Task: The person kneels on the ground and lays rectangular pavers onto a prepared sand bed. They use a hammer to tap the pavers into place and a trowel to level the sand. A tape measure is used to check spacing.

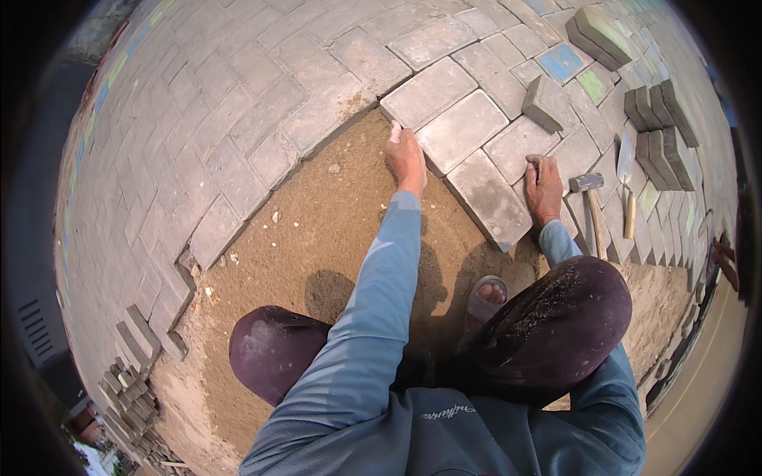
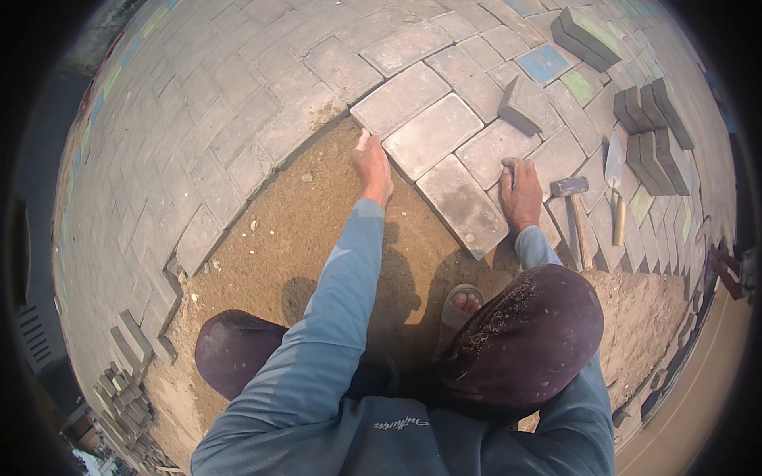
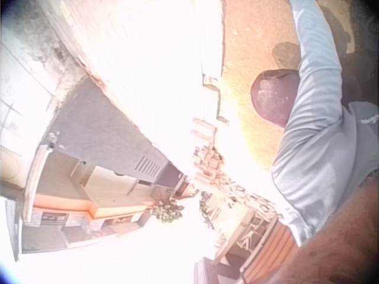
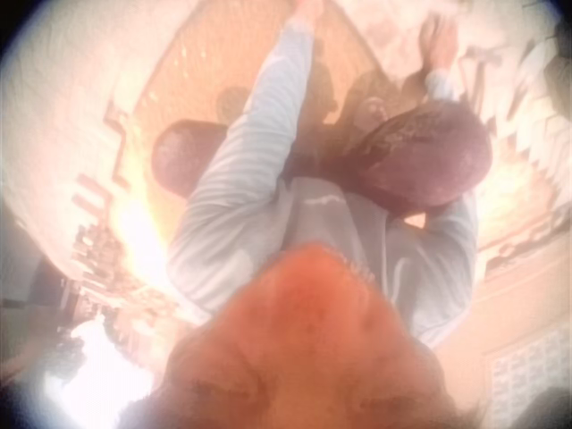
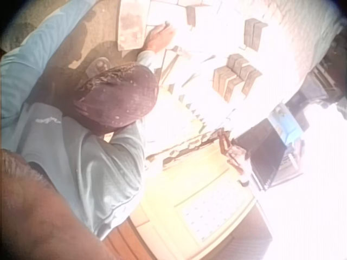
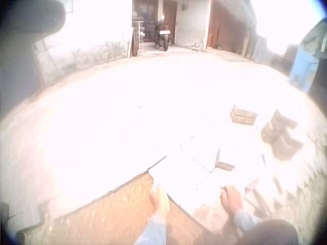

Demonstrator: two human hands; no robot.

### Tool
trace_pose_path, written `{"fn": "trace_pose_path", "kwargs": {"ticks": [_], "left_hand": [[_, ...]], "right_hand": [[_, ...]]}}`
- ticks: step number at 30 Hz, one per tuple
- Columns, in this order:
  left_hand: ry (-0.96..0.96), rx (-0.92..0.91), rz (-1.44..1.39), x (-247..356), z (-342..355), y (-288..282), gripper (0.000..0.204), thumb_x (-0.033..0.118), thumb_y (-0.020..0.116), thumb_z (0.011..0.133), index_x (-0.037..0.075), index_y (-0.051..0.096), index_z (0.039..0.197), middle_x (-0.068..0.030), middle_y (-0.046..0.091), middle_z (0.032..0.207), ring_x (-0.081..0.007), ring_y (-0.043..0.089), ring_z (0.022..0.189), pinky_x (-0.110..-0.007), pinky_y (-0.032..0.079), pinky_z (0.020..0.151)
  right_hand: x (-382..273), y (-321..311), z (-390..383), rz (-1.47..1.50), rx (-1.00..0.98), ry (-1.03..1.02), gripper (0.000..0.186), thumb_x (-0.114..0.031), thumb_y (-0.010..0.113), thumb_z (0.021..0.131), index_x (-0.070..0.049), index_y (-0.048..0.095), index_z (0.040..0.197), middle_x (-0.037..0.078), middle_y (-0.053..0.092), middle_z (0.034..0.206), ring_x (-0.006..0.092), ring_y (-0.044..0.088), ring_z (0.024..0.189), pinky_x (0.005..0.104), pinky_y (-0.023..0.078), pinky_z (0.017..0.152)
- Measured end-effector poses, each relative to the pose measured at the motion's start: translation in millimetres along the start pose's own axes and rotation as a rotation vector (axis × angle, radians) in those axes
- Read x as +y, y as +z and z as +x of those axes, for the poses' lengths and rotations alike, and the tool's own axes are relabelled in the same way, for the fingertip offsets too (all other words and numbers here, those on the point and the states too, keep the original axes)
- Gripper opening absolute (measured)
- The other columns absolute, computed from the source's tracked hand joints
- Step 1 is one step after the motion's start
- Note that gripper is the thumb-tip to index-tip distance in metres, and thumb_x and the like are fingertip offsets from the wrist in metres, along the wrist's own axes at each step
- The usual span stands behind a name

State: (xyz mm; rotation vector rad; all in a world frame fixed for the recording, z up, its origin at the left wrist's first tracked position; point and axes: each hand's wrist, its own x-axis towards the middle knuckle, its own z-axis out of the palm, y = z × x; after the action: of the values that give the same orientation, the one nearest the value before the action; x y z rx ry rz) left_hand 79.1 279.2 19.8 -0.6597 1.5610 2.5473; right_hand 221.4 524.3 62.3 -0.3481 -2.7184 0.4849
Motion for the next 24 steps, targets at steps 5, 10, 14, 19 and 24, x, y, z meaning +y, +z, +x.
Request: {"fn": "trace_pose_path", "kwargs": {"ticks": [5,10,14,19,24], "left_hand": [[-0.023,0.031,0.043,11,-8,3,0.058,0.01,0.052,0.095,-0.016,0.044,0.147,-0.0171,0.06,0.141,-0.0194,0.058,0.125,-0.027,0.042,0.106],[-0.104,0.057,0.044,11,-8,4,0.057,0.01,0.054,0.096,-0.015,0.046,0.146,-0.0179,0.06,0.142,-0.021,0.057,0.128,-0.028,0.041,0.107],[0.013,0.043,-0.019,-6,6,-2,0.064,0.01,0.053,0.095,-0.014,0.037,0.152,-0.0139,0.064,0.128,-0.016,0.061,0.102,-0.027,0.047,0.089],[0.032,-0.062,0.03,-2,6,-3,0.056,0.008,0.05,0.093,-0.017,0.046,0.143,-0.0173,0.064,0.129,-0.0235,0.064,0.108,-0.033,0.049,0.095],[0.592,0.016,0.788,-2,-31,43,0.058,0.01,0.048,0.095,-0.011,0.04,0.149,-0.029,0.048,0.148,-0.0404,0.05,0.134,-0.047,0.039,0.113]], "right_hand": [[-2,-1,-2,0.0,-0.009,0.011,0.015,-0.017,0.058,0.1,-0.011,0.063,0.112,0.016,0.059,0.104,0.0378,0.063,0.096,0.047,0.051,0.083],[-6,-3,-2,0.058,-0.013,0.038,0.015,-0.018,0.058,0.1,-0.012,0.063,0.113,0.016,0.059,0.105,0.0381,0.063,0.099,0.0474,0.051,0.084],[7,4,-2,0.038,-0.012,0.041,0.016,-0.017,0.06,0.097,-0.012,0.063,0.112,0.016,0.058,0.105,0.0377,0.062,0.099,0.0474,0.052,0.085],[4,-5,3,0.008,-0.055,0.052,0.016,-0.02,0.059,0.098,-0.011,0.064,0.111,0.014,0.058,0.106,0.034,0.062,0.104,0.0463,0.052,0.087],[9,-13,1,0.047,-0.036,0.016,0.015,-0.018,0.06,0.098,-0.01,0.063,0.11,0.014,0.057,0.105,0.0343,0.061,0.104,0.0463,0.051,0.088]]}}
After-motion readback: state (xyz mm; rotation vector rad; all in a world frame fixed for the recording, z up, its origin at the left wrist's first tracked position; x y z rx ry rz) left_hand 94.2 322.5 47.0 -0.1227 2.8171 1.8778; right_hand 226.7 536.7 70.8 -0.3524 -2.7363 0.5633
